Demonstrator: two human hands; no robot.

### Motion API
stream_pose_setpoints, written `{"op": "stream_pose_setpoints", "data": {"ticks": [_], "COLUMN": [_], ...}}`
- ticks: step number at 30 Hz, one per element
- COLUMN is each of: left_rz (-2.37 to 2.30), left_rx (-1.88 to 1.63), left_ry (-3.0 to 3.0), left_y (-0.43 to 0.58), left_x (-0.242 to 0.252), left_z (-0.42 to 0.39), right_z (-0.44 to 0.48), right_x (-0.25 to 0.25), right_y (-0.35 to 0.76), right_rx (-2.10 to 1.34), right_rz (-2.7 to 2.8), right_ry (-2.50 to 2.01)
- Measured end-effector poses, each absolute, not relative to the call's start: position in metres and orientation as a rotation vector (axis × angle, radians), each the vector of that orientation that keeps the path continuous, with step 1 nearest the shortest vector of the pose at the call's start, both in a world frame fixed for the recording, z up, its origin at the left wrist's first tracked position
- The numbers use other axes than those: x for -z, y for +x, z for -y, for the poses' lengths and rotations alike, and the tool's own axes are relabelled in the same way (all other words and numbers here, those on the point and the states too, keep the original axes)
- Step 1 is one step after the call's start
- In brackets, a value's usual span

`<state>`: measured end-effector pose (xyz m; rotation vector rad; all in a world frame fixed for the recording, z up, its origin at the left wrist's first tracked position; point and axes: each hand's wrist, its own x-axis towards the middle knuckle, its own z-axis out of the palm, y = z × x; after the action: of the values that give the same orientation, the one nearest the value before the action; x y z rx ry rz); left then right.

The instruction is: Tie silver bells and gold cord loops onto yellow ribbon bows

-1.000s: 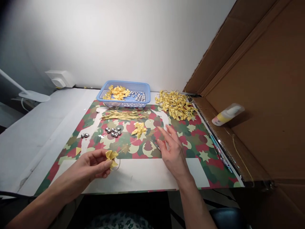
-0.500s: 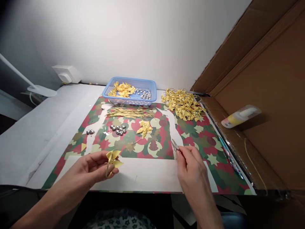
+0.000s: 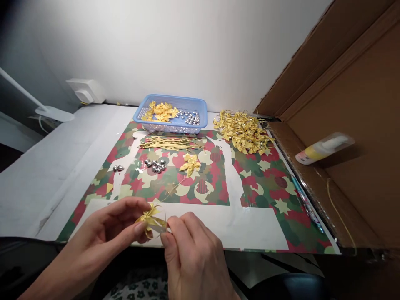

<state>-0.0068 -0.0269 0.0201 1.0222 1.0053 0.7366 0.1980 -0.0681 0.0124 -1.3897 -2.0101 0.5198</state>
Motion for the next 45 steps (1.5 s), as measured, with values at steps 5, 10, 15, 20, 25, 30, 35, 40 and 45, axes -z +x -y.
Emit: {"op": "stream_pose_setpoints", "data": {"ticks": [5, 10, 15, 20, 25, 30, 35, 40, 45], "left_rz": [-1.019, -1.018, -1.042, -1.041, -1.084, -1.215, -1.11, -1.14, -1.429], "left_rx": [-0.743, -0.737, -0.717, -0.691, -0.749, -0.867, -1.112, -1.318, -1.441], "left_ry": [1.023, 1.082, 1.107, 1.143, 1.272, 1.696, 2.108, 2.22, 1.689], "left_y": [-0.004, -0.001, -0.001, 0.003, -0.006, -0.016, -0.008, 0.003, 0.014], "left_x": [-0.02, -0.015, -0.012, -0.011, 0.002, 0.014, 0.001, -0.007, -0.011], "left_z": [0.026, 0.028, 0.029, 0.027, 0.022, 0.01, 0.004, 0.009, 0.02], "right_z": [0.068, 0.063, 0.06, 0.06, 0.047, 0.031, 0.032, 0.034, 0.035], "right_x": [-0.009, -0.008, -0.007, -0.009, 0.026, 0.055, 0.007, -0.019, -0.006], "right_y": [0.197, 0.195, 0.192, 0.198, 0.226, 0.237, 0.215, 0.193, 0.189], "right_rx": [-0.406, -0.401, -0.421, -0.421, -0.198, 0.091, -0.418, -0.446, -0.281], "right_rz": [1.99, 2.006, 1.993, 1.928, 1.879, 1.846, 1.803, 1.77, 1.762], "right_ry": [-1.413, -1.399, -1.383, -1.398, -1.616, -1.74, -1.438, -1.071, -0.932]}}
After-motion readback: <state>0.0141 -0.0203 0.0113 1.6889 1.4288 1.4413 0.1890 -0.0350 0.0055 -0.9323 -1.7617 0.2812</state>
